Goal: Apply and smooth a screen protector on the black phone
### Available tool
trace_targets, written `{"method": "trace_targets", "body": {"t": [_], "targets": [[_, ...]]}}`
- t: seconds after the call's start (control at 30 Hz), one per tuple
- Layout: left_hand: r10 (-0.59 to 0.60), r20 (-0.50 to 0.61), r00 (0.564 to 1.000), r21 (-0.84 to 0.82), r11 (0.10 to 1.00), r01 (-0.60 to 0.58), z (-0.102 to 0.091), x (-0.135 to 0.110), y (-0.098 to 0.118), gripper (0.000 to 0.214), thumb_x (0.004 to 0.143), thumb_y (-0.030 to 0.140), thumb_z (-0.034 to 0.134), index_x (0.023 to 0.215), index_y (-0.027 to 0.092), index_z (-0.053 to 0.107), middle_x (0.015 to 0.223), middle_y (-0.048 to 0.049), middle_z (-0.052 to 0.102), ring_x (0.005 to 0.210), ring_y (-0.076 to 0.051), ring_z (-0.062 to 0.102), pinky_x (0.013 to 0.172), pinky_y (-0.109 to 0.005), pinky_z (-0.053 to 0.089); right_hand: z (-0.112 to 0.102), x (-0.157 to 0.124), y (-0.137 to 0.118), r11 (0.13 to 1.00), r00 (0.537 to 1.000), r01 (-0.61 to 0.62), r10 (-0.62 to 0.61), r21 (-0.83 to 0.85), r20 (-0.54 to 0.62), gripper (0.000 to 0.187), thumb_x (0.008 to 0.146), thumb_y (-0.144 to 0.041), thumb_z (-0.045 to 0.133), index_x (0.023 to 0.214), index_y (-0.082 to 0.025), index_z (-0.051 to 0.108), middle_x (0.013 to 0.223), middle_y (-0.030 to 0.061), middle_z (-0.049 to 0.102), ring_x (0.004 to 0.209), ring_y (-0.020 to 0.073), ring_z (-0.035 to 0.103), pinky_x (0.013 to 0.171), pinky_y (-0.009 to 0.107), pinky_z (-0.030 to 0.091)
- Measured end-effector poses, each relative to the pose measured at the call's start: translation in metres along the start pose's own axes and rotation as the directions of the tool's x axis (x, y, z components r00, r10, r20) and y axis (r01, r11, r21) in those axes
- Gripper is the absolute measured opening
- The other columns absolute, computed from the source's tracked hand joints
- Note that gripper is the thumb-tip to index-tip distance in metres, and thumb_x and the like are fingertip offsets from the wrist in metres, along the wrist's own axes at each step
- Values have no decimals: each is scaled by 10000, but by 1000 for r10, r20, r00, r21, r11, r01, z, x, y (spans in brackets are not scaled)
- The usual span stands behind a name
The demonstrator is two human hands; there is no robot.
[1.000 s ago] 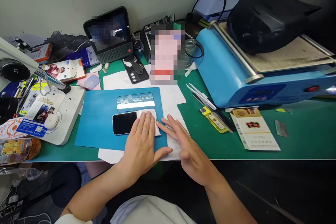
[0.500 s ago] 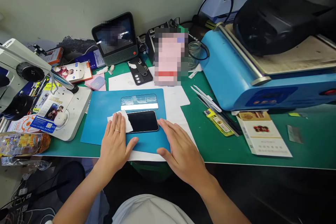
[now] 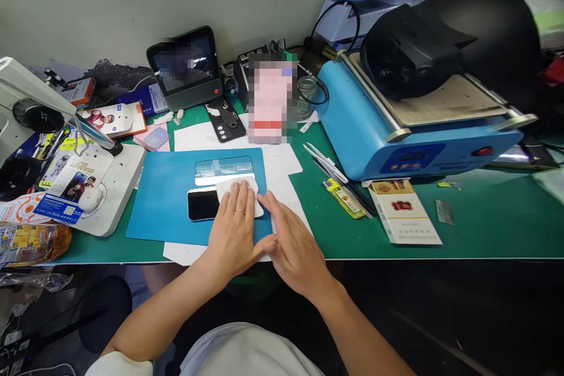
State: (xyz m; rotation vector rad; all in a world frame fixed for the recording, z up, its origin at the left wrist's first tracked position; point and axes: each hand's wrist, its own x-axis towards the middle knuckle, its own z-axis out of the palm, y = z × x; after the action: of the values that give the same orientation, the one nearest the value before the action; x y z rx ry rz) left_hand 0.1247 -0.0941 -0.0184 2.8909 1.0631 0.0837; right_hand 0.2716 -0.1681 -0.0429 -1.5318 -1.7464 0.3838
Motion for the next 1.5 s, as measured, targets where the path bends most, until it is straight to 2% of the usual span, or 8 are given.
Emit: {"method": "trace_targets", "body": {"t": [0.23, 0.37, 0.5, 0.67, 0.87, 1.0, 1.27, 1.5], "targets": [[35, 3, 999, 18, 999, -35, -14, -46, -12, 861, 1060, 666, 277, 1613, 5, 269, 1692, -232, 264, 1585, -372, 248, 1239, -524, 336, 0, -1, 0, 1000, 999, -20, 20, 1, 25, 877, 978, -751, 172, 1686, -258, 14, 1625, 178, 457, 1502, 335, 446, 1171, 573, 457], [-87, -6, 996, 67, 994, 87, -20, -70, -35, 792, 1083, 592, 309, 1653, 59, 174, 1698, -223, 257, 1581, -377, 259, 1201, -559, 390, 0, -2, -2, 999, 999, -33, 33, -8, 36, 875, 982, -744, 191, 1688, -246, 54, 1632, 168, 453, 1519, 339, 418, 1193, 576, 434], [-169, -41, 985, 81, 982, 172, -22, -79, -45, 792, 1080, 576, 336, 1663, 75, 145, 1700, -235, 247, 1591, -385, 219, 1229, -593, 351, -5, -4, -2, 999, 995, -34, 34, -2, 92, 840, 993, -726, 234, 1687, -277, 84, 1655, 126, 432, 1536, 329, 393, 1216, 563, 415], [-201, -52, 978, 77, 976, 205, -20, -67, -44, 821, 1069, 604, 356, 1638, 30, 206, 1683, -274, 261, 1583, -394, 234, 1245, -584, 338, -7, -5, 1, 997, 991, -66, 61, 36, 122, 824, 989, -736, 229, 1679, -293, 149, 1659, 98, 431, 1536, 312, 395, 1211, 553, 427], [-242, -77, 967, 71, 966, 248, -13, -47, -42, 887, 1056, 661, 307, 1623, -14, 206, 1678, -307, 237, 1582, -423, 211, 1225, -600, 347, -8, 0, 0, 990, 995, -75, 67, 118, 75, 832, 981, -746, 235, 1675, -288, 195, 1531, 96, 595, 1515, 311, 429, 1200, 550, 431], [-157, -47, 986, 51, 986, 159, -11, -37, -31, 944, 1035, 716, 285, 1620, -21, 210, 1687, -293, 222, 1590, -417, 190, 1228, -592, 337, -16, 2, 2, 974, 994, -70, 49, 217, 99, 818, 988, -742, 215, 1651, -270, 289, 1563, 102, 561, 1493, 295, 467, 1213, 523, 418], [42, 44, 998, -13, 999, -41, -15, -8, -1, 996, 1006, 770, 175, 1605, -17, 292, 1690, -252, 249, 1571, -394, 283, 1222, -524, 345, -22, 2, 9, 944, 990, -111, 78, 310, 118, 833, 971, -775, 205, 1526, -246, 531, 1474, 110, 645, 1424, 300, 551, 1226, 537, 400], [32, 14, 999, -10, 999, -32, -16, -11, -10, 930, 1035, 722, 217, 1583, -20, 339, 1682, -254, 273, 1575, -381, 279, 1228, -512, 342, -22, 3, 7, 944, 987, -144, 115, 299, 112, 760, 980, -758, 300, 1511, -276, 553, 1456, 103, 661, 1416, 314, 559, 1190, 542, 452]]}}
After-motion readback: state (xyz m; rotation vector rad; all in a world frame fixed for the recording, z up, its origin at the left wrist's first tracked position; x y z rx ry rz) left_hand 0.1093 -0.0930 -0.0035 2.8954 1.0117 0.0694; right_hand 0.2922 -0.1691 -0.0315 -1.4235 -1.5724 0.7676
